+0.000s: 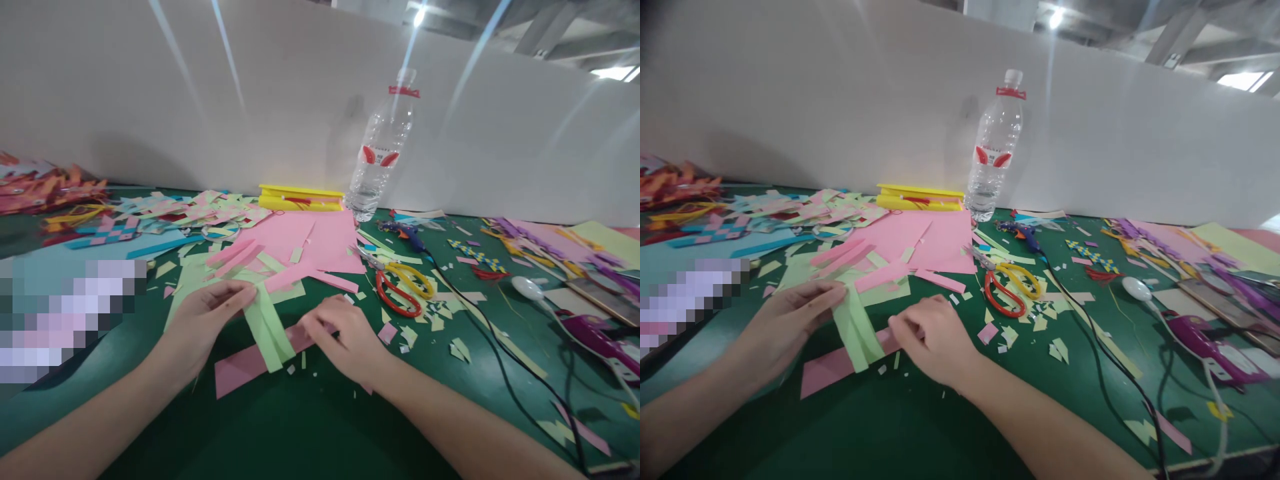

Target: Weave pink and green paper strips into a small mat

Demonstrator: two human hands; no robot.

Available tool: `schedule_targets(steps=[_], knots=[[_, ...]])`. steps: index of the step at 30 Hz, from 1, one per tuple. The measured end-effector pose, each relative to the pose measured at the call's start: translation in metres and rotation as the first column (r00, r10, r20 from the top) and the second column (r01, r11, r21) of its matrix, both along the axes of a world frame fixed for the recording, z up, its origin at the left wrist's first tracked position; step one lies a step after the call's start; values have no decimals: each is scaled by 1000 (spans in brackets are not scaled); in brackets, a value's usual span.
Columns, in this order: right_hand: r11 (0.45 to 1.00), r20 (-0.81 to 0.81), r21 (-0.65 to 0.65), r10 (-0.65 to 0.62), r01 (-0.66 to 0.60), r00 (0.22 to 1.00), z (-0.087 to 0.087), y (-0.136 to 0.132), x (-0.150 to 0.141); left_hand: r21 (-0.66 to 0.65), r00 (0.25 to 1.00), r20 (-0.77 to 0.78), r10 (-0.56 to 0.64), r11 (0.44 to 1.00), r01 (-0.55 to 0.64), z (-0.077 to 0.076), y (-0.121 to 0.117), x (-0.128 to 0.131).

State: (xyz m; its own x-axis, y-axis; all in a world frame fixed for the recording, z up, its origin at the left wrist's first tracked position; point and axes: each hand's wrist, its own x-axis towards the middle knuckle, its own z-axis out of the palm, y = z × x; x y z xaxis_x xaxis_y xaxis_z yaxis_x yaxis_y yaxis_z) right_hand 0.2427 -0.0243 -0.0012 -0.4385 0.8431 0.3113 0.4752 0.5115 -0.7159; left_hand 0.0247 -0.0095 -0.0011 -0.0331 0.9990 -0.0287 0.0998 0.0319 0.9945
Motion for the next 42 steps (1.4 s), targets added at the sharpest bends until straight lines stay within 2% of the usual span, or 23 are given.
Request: schedule_targets(steps=[6,9,13,18,25,30,36,39,42], knots=[[942,84,259,-243,214,966,-11,23,16,-62,993,108,38,998,-32,4,7,-9],[912,107,341,-279,228,954,-15,26,14,-117,993,113,41,993,-28,4,9,-9],[910,209,370,-277,187,938,-13,28,5,-160,994,107,-3,987,20,2,8,-9],[924,398,346,-300,161,867,-11,43,-6,-208,990,66,-126,968,137,0,5,-9],[940,491,302,-294,156,820,-6,73,-32,-168,975,1,-224,961,221,0,3,-8],[947,508,275,-290,167,811,1,80,-45,-164,974,5,-224,961,222,1,3,-8],[947,404,210,-310,243,861,8,84,-37,-193,974,-6,-224,956,219,2,3,-7],[957,266,125,-286,261,921,10,83,-26,-185,972,-14,-234,956,227,2,3,-7],[975,92,14,-220,220,971,8,81,-14,-182,970,-22,-241,955,233,1,4,-8]])
